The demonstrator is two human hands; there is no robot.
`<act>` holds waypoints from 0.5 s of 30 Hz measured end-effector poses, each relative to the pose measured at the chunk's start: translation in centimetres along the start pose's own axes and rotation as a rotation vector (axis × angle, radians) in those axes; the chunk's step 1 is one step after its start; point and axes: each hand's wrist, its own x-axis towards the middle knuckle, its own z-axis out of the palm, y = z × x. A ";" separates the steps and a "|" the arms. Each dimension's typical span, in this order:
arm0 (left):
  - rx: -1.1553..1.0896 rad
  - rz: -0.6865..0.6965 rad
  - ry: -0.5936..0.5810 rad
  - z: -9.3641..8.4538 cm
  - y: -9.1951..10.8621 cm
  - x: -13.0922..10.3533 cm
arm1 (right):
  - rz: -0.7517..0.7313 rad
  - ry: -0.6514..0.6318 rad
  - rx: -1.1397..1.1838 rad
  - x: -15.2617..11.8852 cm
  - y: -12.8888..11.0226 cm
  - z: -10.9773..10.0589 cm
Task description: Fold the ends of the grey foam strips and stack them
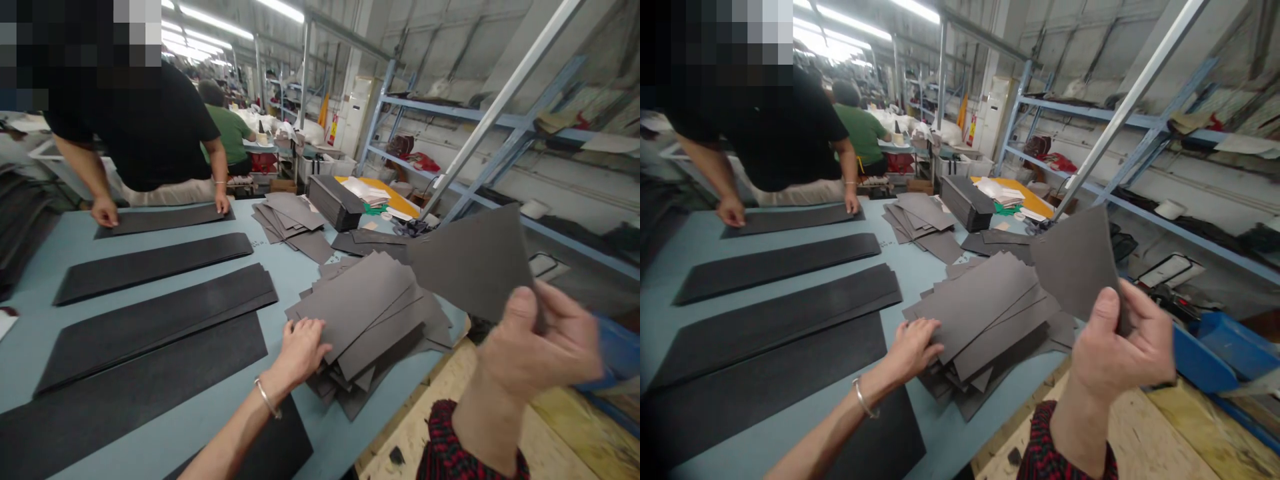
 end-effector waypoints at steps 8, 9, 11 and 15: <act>0.243 0.428 0.452 -16.7 6.0 -2.8 | -0.361 -0.998 0.669 -3.8 -9.5 -1.1; 0.293 0.449 0.374 -17.5 6.0 -3.8 | -0.337 -1.067 0.750 -5.0 -10.4 -0.8; 0.335 0.433 0.240 -18.7 5.0 -6.3 | -0.232 -1.200 0.877 -7.0 -11.6 -0.1; 0.252 0.176 0.266 -21.9 0.5 -14.2 | -0.235 -1.699 0.906 -10.4 -12.0 2.1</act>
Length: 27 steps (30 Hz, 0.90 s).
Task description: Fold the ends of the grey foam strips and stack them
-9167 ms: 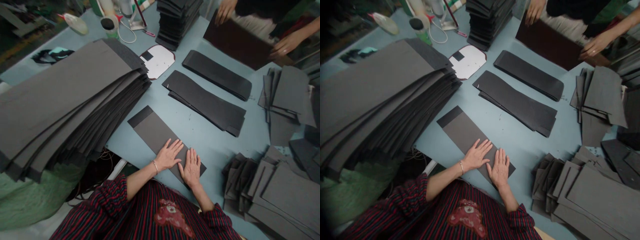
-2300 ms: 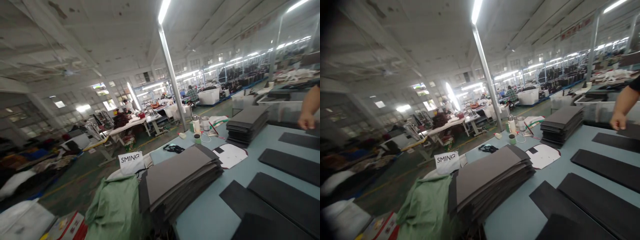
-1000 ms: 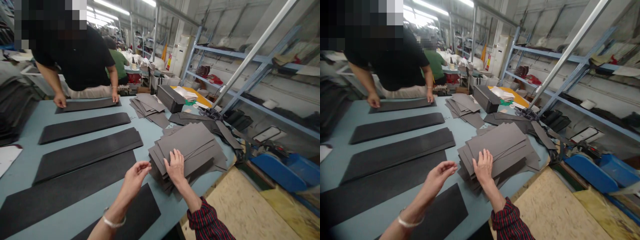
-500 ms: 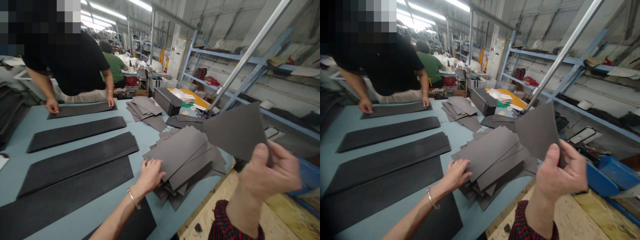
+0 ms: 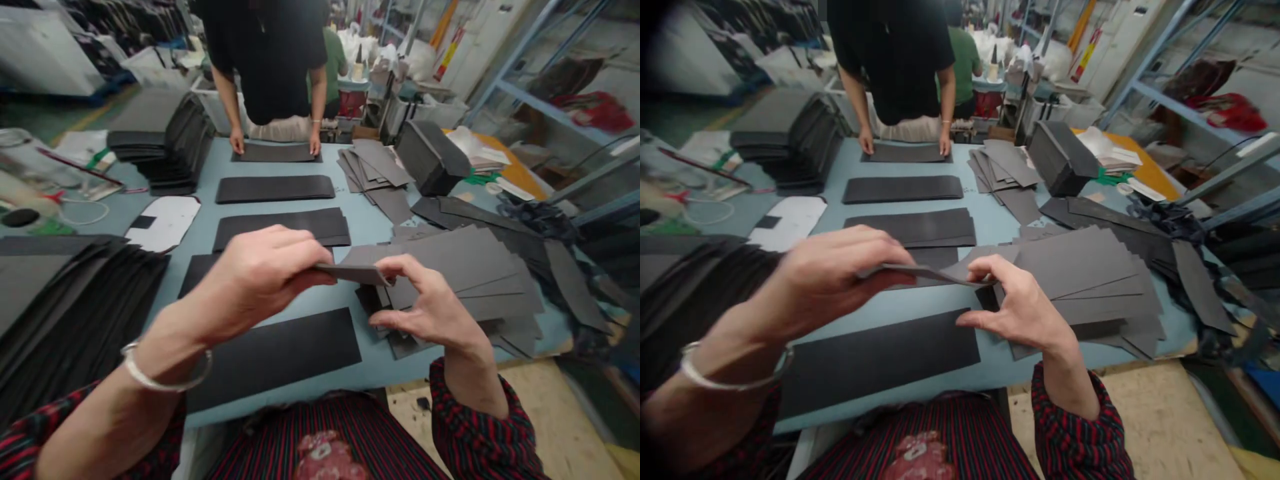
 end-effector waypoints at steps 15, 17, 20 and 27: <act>-0.886 -1.759 0.288 6.3 -6.4 -31.0 | 0.960 -0.015 1.067 -9.1 11.5 18.7; -1.000 -1.834 0.294 7.8 -6.0 -33.0 | 0.997 0.056 1.072 -10.2 11.0 20.0; -1.136 -1.896 0.309 9.3 -6.0 -35.2 | 0.988 -0.011 0.982 -10.8 10.2 21.0; -1.244 -1.963 0.287 10.0 -7.3 -37.5 | 0.965 -0.075 0.803 -11.0 8.4 22.3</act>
